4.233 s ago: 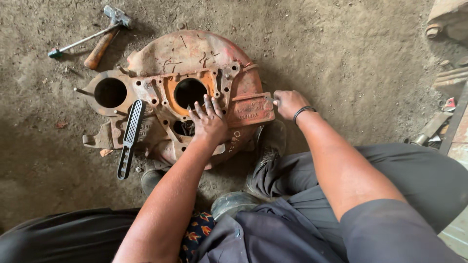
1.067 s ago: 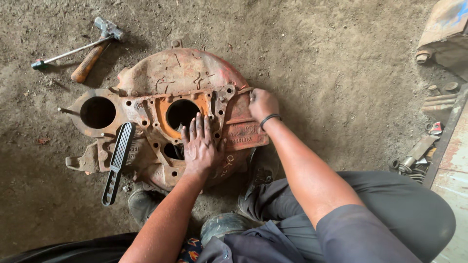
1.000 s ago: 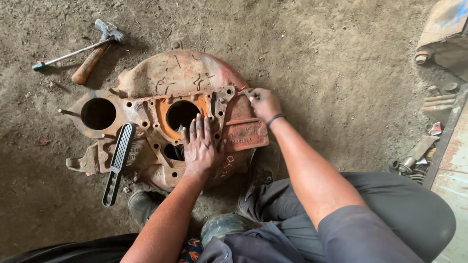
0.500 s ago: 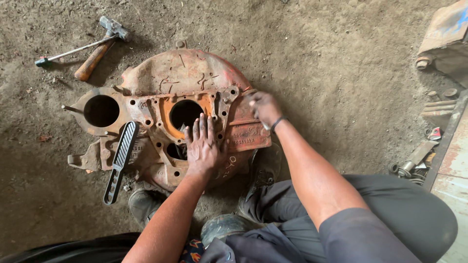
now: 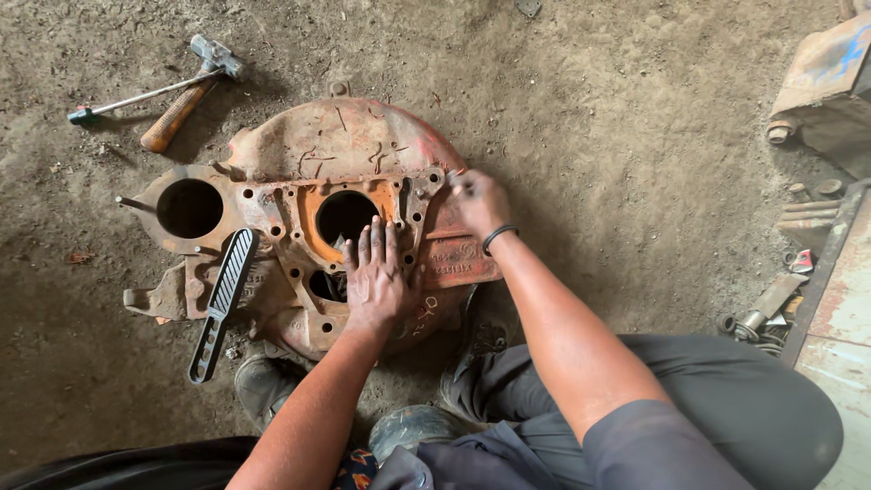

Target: The person sits on the ground and scrapes the surface of a large, rusty metal engine block using a handheld metal scraper. They hold the part steady with one hand while moving the scraper back and forth to remove rust and debris from the flat surfaces.

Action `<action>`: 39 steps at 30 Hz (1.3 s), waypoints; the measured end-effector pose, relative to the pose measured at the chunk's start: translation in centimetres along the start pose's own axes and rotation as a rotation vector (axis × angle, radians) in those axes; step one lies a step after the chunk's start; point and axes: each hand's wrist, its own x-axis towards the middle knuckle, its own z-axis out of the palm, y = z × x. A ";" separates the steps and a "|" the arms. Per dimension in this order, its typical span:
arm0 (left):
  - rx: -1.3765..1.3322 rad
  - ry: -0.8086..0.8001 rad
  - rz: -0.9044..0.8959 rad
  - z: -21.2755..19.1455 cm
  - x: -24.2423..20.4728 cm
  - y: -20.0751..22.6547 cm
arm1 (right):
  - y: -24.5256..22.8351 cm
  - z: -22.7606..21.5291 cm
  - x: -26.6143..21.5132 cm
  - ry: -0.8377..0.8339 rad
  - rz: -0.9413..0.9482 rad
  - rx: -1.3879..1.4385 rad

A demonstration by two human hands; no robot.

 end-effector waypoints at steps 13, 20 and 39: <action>-0.012 -0.019 -0.016 -0.3 0.0 0.0 | -4.3 -0.3 -0.2 0.070 0.242 -0.405; -0.022 -0.003 -0.009 -0.2 0.2 0.1 | -3.2 2.0 -0.2 0.079 0.203 -0.496; -0.020 -0.006 -0.008 -0.1 0.0 0.0 | -4.7 0.3 -4.0 0.069 -0.109 -0.577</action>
